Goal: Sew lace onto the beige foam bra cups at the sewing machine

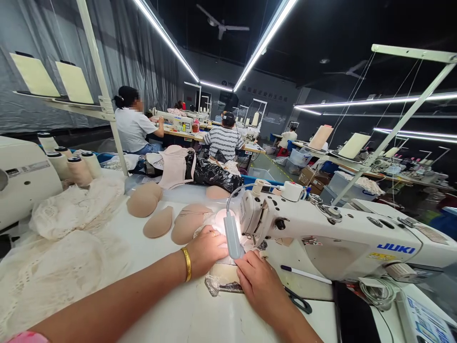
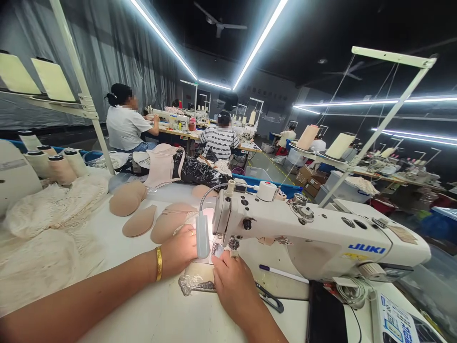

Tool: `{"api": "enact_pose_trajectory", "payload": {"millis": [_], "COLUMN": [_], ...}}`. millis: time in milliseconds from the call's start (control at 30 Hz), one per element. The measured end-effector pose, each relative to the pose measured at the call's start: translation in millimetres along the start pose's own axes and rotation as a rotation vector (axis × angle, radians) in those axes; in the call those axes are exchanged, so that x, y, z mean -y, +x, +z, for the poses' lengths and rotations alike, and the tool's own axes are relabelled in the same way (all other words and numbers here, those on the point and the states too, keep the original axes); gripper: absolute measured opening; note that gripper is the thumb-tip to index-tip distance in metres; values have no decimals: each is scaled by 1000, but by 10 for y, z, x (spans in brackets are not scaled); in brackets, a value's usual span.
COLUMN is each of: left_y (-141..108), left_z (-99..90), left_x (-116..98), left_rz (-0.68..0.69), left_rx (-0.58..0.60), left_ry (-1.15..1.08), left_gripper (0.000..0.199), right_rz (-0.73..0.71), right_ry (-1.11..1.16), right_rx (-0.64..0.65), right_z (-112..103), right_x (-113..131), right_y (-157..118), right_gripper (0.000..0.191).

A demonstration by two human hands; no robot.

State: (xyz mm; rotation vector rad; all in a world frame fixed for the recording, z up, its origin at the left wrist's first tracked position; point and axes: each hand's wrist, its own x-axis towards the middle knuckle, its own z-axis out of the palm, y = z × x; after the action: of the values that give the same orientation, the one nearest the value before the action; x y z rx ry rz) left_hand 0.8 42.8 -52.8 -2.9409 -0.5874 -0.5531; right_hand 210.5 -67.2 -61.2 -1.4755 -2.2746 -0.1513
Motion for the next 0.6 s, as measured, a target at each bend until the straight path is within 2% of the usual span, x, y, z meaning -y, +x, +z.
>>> {"api": "enact_pose_trajectory", "payload": {"millis": [100, 167, 233, 300, 367, 433, 500, 533, 567, 600], "left_y": [58, 47, -52, -245, -492, -720, -860, -888, -893, -882], "left_z": [-7, -89, -239, -421, -577, -665, -682, -676, -668, -664], "left_x": [35, 52, 9, -151, -439, -792, -1098, -1202, -1265, -1290], "left_rz": [-47, -61, -53, -52, -114, -343, -614, -763, -871, -960], "left_rx": [17, 3, -11, -49, -109, -110, 59, 35, -58, -199], "left_ry": [-16, -33, -59, -189, -520, -985, -1572, -1774, -1901, -1970], "left_gripper": [23, 24, 28, 32, 26, 32, 46, 54, 55, 55], "right_rz": [4, 41, 163, 349, 514, 598, 633, 642, 648, 649], "right_ry": [91, 245, 510, 872, 1221, 1442, 1532, 1546, 1545, 1532], "right_rx": [-14, -33, -14, 40, 80, 41, -62, -122, -173, -208], "right_z": [-13, -30, -55, -85, -112, -121, -91, -58, -15, 35], "right_x": [0, 34, 118, 257, 435, 632, 832, 929, 1023, 1111], "right_y": [-15, -24, -14, 23, 77, 115, 95, 57, 1, -67], "right_gripper": [27, 27, 23, 27, 43, 56, 63, 64, 63, 61]}}
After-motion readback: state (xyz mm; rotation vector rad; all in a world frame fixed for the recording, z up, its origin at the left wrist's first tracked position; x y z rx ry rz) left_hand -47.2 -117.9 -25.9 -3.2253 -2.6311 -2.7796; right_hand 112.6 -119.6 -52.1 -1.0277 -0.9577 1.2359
